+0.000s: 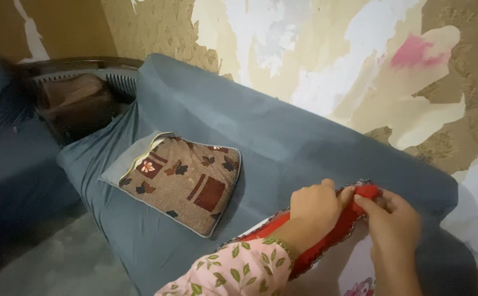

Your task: Straighten pillow covers and arrange pillows on sofas and a bed.

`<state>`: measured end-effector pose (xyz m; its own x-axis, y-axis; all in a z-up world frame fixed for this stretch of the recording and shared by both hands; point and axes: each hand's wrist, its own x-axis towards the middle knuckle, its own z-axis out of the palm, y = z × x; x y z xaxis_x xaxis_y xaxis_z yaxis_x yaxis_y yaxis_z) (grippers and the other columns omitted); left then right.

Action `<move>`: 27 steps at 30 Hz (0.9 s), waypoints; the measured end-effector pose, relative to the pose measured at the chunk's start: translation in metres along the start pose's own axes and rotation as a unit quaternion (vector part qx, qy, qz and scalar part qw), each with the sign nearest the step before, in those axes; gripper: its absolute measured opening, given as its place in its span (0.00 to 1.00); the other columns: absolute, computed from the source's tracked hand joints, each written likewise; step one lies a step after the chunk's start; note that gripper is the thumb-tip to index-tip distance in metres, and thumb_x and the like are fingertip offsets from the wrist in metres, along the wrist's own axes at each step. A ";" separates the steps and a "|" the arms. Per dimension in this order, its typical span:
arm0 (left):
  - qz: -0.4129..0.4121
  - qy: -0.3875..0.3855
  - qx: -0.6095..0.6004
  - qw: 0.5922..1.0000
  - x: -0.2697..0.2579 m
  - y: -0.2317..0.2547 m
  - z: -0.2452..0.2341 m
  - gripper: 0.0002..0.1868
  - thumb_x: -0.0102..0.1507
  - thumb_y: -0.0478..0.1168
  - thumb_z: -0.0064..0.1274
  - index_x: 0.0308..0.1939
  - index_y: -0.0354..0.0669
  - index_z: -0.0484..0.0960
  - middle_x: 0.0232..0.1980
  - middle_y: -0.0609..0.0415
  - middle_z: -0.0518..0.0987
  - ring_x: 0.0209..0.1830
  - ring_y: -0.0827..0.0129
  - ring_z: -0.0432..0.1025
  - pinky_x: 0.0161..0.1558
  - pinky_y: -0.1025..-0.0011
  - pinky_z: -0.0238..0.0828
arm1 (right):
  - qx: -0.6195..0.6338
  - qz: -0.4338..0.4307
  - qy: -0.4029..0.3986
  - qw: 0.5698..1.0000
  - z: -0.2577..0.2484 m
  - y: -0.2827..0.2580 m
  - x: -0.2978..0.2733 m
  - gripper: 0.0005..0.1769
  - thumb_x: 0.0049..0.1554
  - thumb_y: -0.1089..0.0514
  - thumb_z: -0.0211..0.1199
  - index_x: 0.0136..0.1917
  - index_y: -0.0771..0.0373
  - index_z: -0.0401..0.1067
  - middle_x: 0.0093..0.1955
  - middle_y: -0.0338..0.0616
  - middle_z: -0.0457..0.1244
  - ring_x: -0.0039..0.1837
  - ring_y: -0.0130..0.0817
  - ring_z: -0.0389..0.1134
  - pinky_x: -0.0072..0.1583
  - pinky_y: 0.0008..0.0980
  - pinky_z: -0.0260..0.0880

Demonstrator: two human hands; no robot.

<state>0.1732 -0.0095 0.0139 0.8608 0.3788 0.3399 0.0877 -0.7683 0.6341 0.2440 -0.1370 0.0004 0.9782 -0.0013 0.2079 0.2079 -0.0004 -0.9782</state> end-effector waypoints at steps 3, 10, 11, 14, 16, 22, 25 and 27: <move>-0.005 0.002 0.010 1.000 0.002 -0.002 -0.003 0.31 0.70 0.63 0.38 0.38 0.39 0.80 0.34 0.36 0.83 0.37 0.43 0.80 0.41 0.49 0.75 | -0.081 0.040 0.013 0.996 0.010 -0.035 -0.032 0.34 0.52 0.70 0.69 0.71 0.70 0.66 0.52 0.56 0.69 0.50 0.41 0.71 0.52 0.35 0.71; 0.040 0.110 0.017 0.993 0.024 -0.028 0.019 0.26 0.70 0.59 0.43 0.38 0.37 0.77 0.33 0.37 0.82 0.35 0.41 0.78 0.37 0.47 0.74 | -0.245 -0.116 -0.077 0.960 0.017 -0.027 -0.063 0.43 0.46 0.72 0.67 0.74 0.60 0.64 0.64 0.54 0.64 0.63 0.43 0.68 0.62 0.39 0.68; 0.066 0.163 0.012 0.984 0.026 -0.030 0.024 0.22 0.70 0.54 0.45 0.37 0.38 0.77 0.34 0.38 0.81 0.36 0.42 0.77 0.37 0.49 0.74 | -0.232 -0.165 -0.081 0.955 0.019 -0.025 -0.064 0.35 0.50 0.71 0.63 0.72 0.62 0.66 0.66 0.55 0.63 0.64 0.44 0.68 0.63 0.39 0.67; 0.109 0.204 0.013 0.973 0.008 -0.016 0.005 0.17 0.66 0.49 0.49 0.38 0.37 0.77 0.38 0.38 0.80 0.38 0.42 0.77 0.39 0.49 0.74 | -0.237 -0.249 -0.080 0.936 0.016 -0.009 -0.050 0.31 0.53 0.72 0.55 0.70 0.64 0.69 0.69 0.56 0.62 0.68 0.47 0.65 0.68 0.40 0.63; 0.122 0.190 0.019 0.974 -0.011 -0.007 -0.005 0.17 0.63 0.49 0.52 0.39 0.36 0.78 0.40 0.36 0.79 0.41 0.41 0.76 0.42 0.49 0.74 | -0.256 -0.282 -0.078 0.922 0.011 -0.002 -0.039 0.34 0.50 0.74 0.51 0.71 0.65 0.70 0.70 0.57 0.62 0.71 0.49 0.63 0.71 0.41 0.59; 0.257 0.148 0.000 0.955 -0.040 -0.022 -0.005 0.28 0.63 0.48 0.54 0.61 0.33 0.74 0.64 0.27 0.74 0.65 0.37 0.70 0.69 0.47 0.64 | -0.192 -0.235 -0.136 0.943 -0.005 0.014 0.005 0.40 0.42 0.74 0.50 0.69 0.65 0.72 0.76 0.55 0.58 0.75 0.44 0.61 0.73 0.40 0.57; 0.304 0.116 0.055 0.944 -0.044 -0.017 -0.026 0.52 0.46 0.60 0.63 0.63 0.24 0.69 0.65 0.18 0.66 0.64 0.27 0.62 0.64 0.43 0.54 | -0.133 -0.135 -0.155 0.970 -0.007 0.007 0.016 0.29 0.48 0.64 0.63 0.64 0.58 0.75 0.74 0.47 0.62 0.68 0.44 0.68 0.66 0.41 0.68; 0.278 0.055 0.146 0.948 -0.040 -0.019 -0.024 0.54 0.46 0.57 0.65 0.69 0.30 0.66 0.71 0.25 0.66 0.71 0.37 0.61 0.70 0.50 0.54 | -0.350 -0.290 -0.120 0.882 -0.013 0.007 0.028 0.29 0.45 0.59 0.72 0.62 0.51 0.79 0.68 0.50 0.65 0.70 0.48 0.67 0.70 0.42 0.67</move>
<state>0.1250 0.0023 0.0045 0.7584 -0.0880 0.6458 -0.2155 -0.9690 0.1211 0.2729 -0.1501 -0.0003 0.6971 0.4142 0.5852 0.7040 -0.5498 -0.4495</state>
